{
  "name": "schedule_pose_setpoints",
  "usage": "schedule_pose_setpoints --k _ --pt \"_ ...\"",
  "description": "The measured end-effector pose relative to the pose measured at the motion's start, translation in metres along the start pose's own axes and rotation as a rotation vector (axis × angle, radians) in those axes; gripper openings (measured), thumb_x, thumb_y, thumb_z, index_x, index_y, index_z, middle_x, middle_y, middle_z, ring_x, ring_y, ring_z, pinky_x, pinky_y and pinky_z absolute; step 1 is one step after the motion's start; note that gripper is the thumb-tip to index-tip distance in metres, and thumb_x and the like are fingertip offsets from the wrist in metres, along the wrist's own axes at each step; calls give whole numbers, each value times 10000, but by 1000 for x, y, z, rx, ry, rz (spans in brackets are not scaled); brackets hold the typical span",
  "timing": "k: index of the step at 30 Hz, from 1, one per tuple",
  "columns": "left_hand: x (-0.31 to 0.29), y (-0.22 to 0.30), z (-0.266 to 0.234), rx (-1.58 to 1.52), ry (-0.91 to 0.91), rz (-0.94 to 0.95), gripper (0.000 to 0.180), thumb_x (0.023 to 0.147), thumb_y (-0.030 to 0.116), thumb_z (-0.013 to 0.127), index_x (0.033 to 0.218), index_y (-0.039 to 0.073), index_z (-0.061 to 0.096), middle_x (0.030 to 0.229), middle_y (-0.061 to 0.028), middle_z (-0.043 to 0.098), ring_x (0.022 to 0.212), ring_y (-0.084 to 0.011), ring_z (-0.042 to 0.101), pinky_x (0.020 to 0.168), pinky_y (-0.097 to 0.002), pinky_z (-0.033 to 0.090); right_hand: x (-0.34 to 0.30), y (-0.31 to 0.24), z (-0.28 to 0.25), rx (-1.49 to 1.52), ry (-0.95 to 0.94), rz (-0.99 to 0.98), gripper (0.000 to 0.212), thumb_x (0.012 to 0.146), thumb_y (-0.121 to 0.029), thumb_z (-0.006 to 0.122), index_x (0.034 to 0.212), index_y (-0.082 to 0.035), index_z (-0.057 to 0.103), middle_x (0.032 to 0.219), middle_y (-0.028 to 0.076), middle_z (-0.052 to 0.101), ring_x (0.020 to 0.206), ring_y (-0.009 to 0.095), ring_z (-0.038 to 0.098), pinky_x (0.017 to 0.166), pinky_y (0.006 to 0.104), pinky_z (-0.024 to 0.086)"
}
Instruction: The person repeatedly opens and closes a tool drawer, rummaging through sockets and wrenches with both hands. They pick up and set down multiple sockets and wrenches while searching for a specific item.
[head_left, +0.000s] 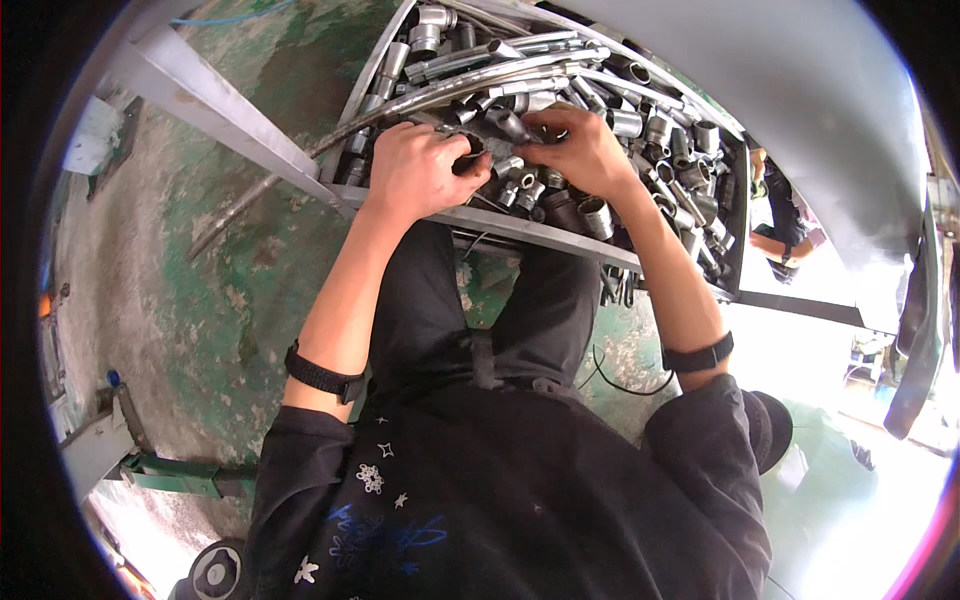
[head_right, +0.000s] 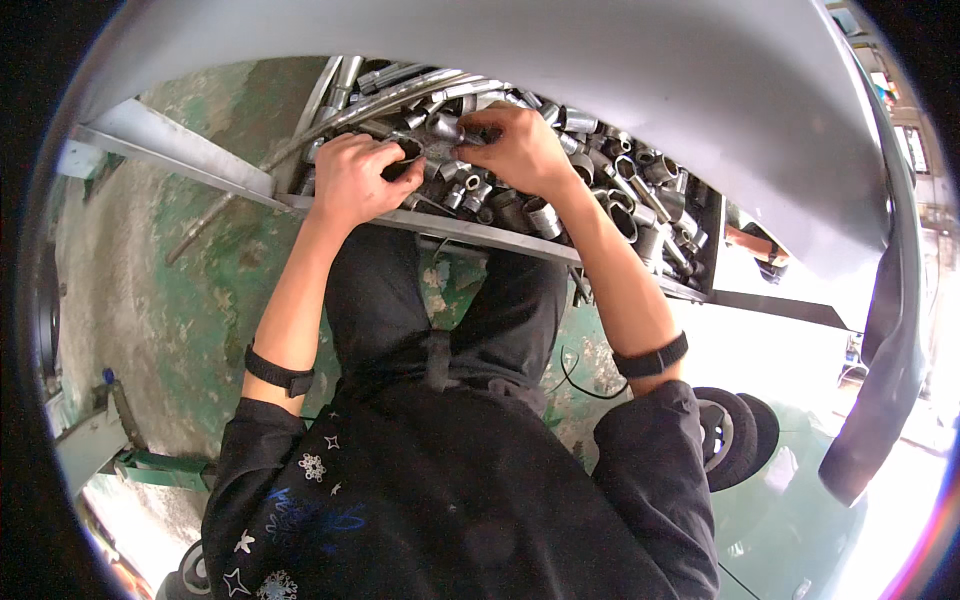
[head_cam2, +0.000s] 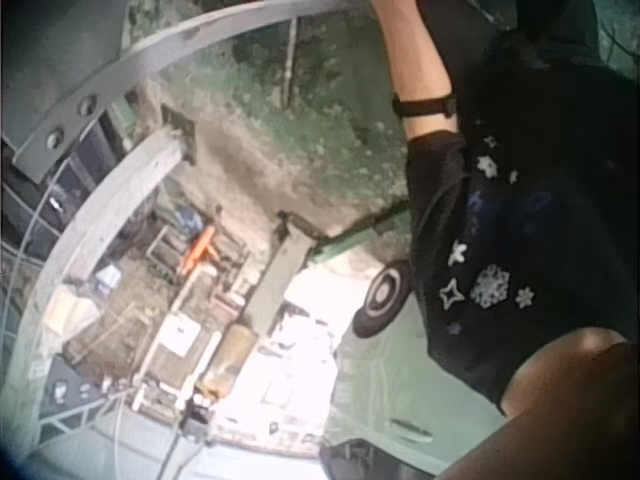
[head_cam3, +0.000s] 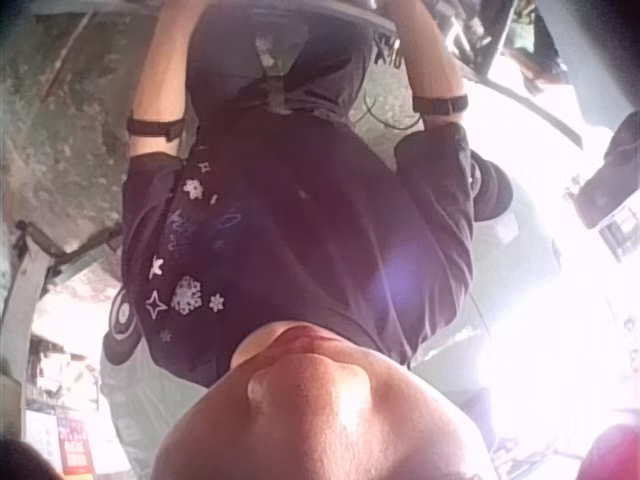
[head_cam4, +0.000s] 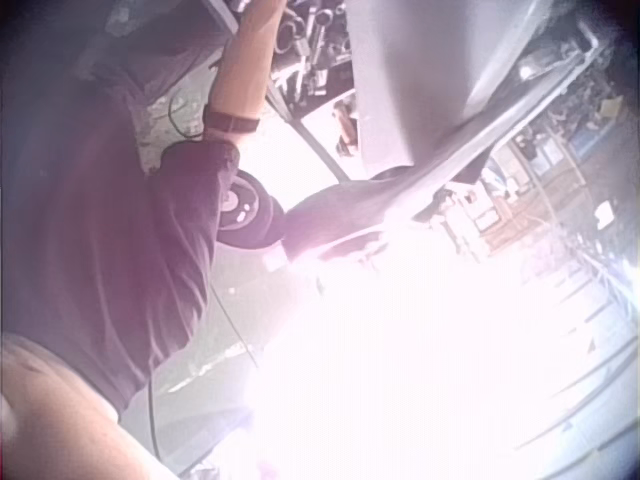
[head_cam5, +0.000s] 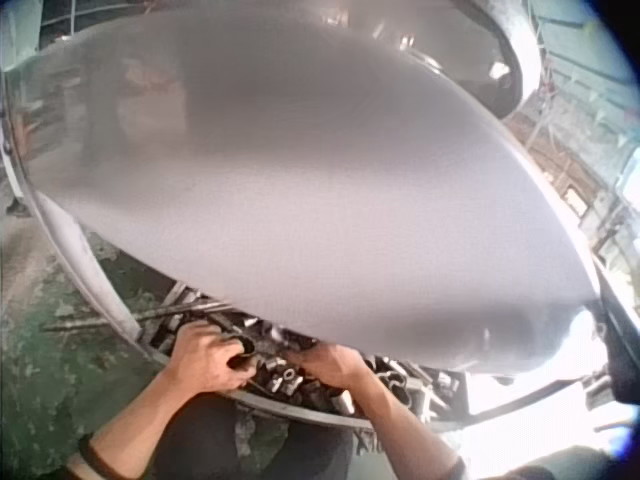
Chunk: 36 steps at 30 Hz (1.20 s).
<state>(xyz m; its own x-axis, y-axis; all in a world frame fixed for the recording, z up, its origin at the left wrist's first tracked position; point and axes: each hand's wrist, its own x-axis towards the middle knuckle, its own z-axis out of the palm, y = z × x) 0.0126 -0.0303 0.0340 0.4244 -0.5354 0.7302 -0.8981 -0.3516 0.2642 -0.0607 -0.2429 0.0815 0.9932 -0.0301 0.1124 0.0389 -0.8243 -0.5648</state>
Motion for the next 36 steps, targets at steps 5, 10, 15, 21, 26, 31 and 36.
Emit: schedule_pose_setpoints --k 5,10,15,21,26,31,36 --pt "0 0 0 -33 -23 -28 253 726 331 761 603 131 668 476 -43 556 469 -242 579 514 -354 466 -41 -22 -20 107 130 -176 337 764 -99 811 1079 -19 719 1086 106 695 860 162 684 713 273 564" --pt "0 0 0 -34 -29 -29 255 731 344 759 623 125 683 467 -52 544 466 -254 572 516 -359 464 -52 -42 -25 237 132 -143 368 732 1 747 1093 -70 725 1119 109 694 816 194 700 730 301 580" --pt "-2 -1 -1 -31 -34 -39 259 743 350 754 637 122 692 475 -57 548 471 -262 574 520 -365 468 -55 -51 -24 226 145 -195 393 719 8 747 1103 -70 722 1124 115 693 830 195 702 748 302 578" --pt "-4 0 -3 -3 -63 -76 296 767 386 743 655 117 694 496 -75 567 489 -276 588 531 -376 477 -59 -63 -18 554 49 -141 353 833 -103 744 1152 24 657 1109 160 688 944 246 701 788 331 581" --pt "0 2 -1 -16 -119 -184 358 801 450 723 695 109 703 551 -103 609 545 -291 622 533 -383 481 -74 -76 -13 1462 -187 83 514 971 -214 589 1364 72 426 1164 300 620 976 363 690 734 383 588" --pt "12 4 11 -1 -139 -223 358 863 454 674 778 108 709 605 -102 640 568 -291 640 512 -390 479 -88 -89 -9 1690 -139 134 602 964 -206 598 1436 49 325 1155 334 601 965 367 695 668 385 596" --pt "16 8 20 -74 -278 -224 264 880 355 672 934 99 709 796 -97 692 745 -299 677 649 -406 532 -99 -94 -9 1744 -6 84 471 916 -142 674 1301 -11 436 985 235 674 802 350 720 582 370 606"
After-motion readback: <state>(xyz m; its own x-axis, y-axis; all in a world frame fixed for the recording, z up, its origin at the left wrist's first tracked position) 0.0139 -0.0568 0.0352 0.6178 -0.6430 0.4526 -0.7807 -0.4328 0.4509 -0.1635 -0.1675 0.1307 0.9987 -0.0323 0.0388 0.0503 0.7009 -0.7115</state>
